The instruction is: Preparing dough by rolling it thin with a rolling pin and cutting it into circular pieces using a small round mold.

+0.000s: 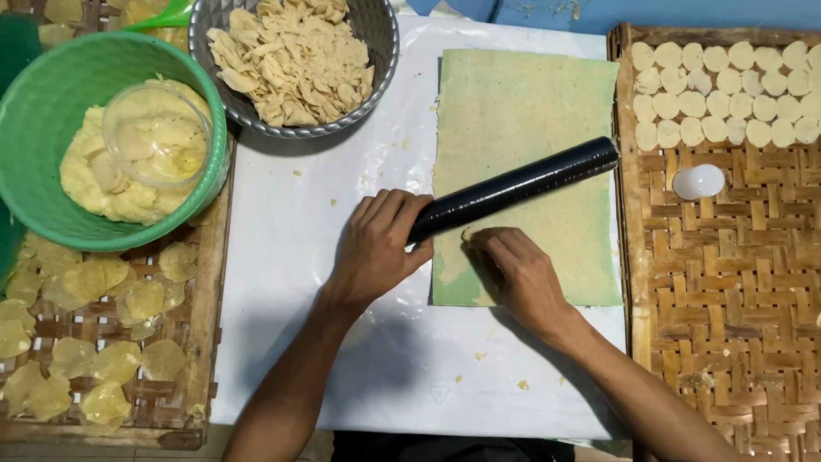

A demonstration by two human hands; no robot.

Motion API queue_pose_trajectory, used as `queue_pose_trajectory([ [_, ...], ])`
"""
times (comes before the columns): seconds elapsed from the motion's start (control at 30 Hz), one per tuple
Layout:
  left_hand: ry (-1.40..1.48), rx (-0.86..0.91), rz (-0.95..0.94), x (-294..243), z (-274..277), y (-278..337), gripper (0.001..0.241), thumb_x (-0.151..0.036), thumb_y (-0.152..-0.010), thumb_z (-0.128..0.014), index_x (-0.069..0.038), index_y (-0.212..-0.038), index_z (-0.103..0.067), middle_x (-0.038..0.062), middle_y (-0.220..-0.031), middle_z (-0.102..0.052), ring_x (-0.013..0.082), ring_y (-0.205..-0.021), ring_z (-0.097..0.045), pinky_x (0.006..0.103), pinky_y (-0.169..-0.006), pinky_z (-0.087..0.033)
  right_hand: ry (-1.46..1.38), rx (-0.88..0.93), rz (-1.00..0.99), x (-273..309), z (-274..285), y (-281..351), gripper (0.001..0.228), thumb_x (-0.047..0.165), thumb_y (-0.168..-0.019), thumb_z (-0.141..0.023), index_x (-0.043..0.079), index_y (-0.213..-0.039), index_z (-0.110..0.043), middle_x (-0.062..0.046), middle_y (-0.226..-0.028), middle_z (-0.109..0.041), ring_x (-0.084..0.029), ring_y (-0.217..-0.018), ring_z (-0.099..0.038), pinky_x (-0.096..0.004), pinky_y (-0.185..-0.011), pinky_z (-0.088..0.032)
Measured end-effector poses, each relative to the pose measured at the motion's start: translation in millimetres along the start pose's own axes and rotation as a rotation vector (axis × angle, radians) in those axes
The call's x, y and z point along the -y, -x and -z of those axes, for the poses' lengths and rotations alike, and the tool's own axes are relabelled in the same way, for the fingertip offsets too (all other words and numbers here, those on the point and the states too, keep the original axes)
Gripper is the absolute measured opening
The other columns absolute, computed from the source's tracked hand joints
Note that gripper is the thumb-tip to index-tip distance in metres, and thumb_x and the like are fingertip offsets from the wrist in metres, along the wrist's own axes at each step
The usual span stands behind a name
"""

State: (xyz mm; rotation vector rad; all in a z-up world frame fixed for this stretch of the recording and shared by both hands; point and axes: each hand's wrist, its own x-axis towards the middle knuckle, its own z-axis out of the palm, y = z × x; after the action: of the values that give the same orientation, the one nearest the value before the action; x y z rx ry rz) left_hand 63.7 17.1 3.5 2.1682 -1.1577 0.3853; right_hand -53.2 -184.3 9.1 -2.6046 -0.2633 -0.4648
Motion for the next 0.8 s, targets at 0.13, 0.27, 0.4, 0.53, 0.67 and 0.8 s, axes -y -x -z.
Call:
queue_pose_trajectory([
  [0.13, 0.009, 0.013, 0.007, 2, 1, 0, 0.045, -0.012, -0.078, -0.08, -0.004, -0.119, -0.066, 0.011, -0.094, -0.061, 0.0299, -0.089, -0.064, 0.0406, -0.08, -0.051, -0.034, -0.01, -0.006, 1, 2, -1, 0.016, -0.001, -0.085, -0.072, 0.007, -0.099, -0.07, -0.008, -0.091, -0.07, -0.027, -0.098, -0.073, -0.036, -0.078, -0.06],
  [0.27, 0.005, 0.015, 0.002, 0, 4, 0, 0.045, -0.012, -0.078, -0.08, -0.005, -0.12, -0.066, 0.011, -0.095, -0.062, 0.0297, -0.089, -0.064, 0.0405, -0.08, -0.051, -0.035, -0.018, -0.004, 8, 7, -4, 0.015, -0.002, -0.087, -0.07, 0.006, -0.099, -0.068, -0.009, -0.093, -0.07, -0.029, -0.098, -0.072, -0.039, -0.079, -0.059],
  [0.4, 0.007, 0.052, -0.038, 3, 3, 1, 0.047, -0.015, -0.079, -0.08, -0.006, -0.123, -0.066, 0.011, -0.097, -0.062, 0.0286, -0.091, -0.065, 0.0404, -0.083, -0.05, -0.131, -0.04, -0.021, 6, 7, 4, 0.018, -0.002, -0.09, -0.065, 0.002, -0.107, -0.068, -0.017, -0.096, -0.072, -0.038, -0.094, -0.073, -0.046, -0.077, -0.06],
  [0.53, -0.011, 0.056, -0.068, -1, 7, -1, 0.044, -0.017, -0.082, -0.079, -0.006, -0.123, -0.067, 0.011, -0.097, -0.063, 0.0282, -0.091, -0.065, 0.0407, -0.084, -0.05, -0.208, -0.086, -0.051, -39, -5, 28, 0.024, 0.002, -0.086, -0.067, 0.004, -0.11, -0.068, -0.016, -0.098, -0.072, -0.041, -0.094, -0.071, -0.05, -0.077, -0.059],
  [0.67, -0.038, 0.082, -0.13, -8, 17, -5, 0.042, -0.012, -0.082, -0.076, -0.006, -0.123, -0.068, 0.012, -0.098, -0.065, 0.0289, -0.091, -0.066, 0.0427, -0.087, -0.05, 0.036, -0.29, 0.081, -60, 22, -6, 0.022, 0.01, -0.1, -0.064, 0.001, -0.12, -0.068, -0.018, -0.115, -0.067, -0.039, -0.106, -0.066, -0.047, -0.09, -0.054],
  [0.8, -0.083, 0.149, -0.162, -6, 15, -4, 0.04, -0.013, -0.085, -0.071, -0.011, -0.124, -0.068, 0.01, -0.099, -0.065, 0.0282, -0.093, -0.065, 0.0446, -0.09, -0.048, 0.264, -0.056, -0.034, -64, 25, -26, 0.042, 0.03, -0.106, -0.06, 0.002, -0.137, -0.061, -0.028, -0.138, -0.056, -0.046, -0.132, -0.053, -0.054, -0.108, -0.045],
])
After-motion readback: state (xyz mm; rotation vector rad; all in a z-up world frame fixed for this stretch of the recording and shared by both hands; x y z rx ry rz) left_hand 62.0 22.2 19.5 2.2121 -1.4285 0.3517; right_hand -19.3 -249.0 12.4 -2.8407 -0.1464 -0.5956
